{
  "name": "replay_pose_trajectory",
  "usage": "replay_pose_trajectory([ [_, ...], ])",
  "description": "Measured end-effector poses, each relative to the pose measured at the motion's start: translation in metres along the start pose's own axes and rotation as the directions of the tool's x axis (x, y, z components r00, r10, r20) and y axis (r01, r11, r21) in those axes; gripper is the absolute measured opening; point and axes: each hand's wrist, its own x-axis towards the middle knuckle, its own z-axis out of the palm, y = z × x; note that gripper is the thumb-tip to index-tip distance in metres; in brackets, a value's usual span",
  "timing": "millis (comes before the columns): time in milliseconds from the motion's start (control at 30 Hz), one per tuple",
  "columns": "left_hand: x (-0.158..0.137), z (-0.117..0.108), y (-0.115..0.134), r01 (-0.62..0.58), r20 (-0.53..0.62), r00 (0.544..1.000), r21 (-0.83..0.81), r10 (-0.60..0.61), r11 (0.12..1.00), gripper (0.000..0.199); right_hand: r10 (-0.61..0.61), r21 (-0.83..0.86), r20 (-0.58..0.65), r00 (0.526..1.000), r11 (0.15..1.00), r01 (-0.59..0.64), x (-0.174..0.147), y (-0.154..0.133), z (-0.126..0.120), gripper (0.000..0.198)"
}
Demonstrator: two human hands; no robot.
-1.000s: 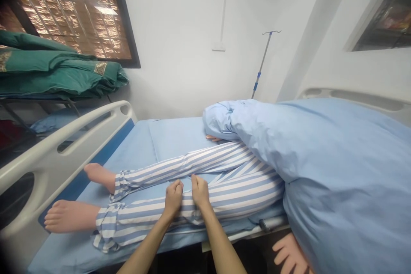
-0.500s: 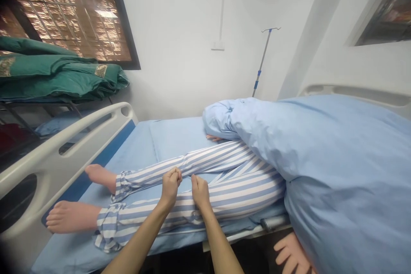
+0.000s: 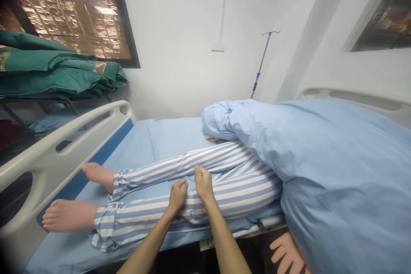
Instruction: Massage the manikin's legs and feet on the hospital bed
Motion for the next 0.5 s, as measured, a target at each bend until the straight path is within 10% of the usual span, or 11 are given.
replay_pose_trajectory([
  [500,0.009,-0.009,0.020,0.077,0.027,0.997,-0.250,-0.072,0.965,0.018,-0.059,-0.201,0.019,0.998,0.978,0.062,-0.023,0.034,0.009,0.040],
])
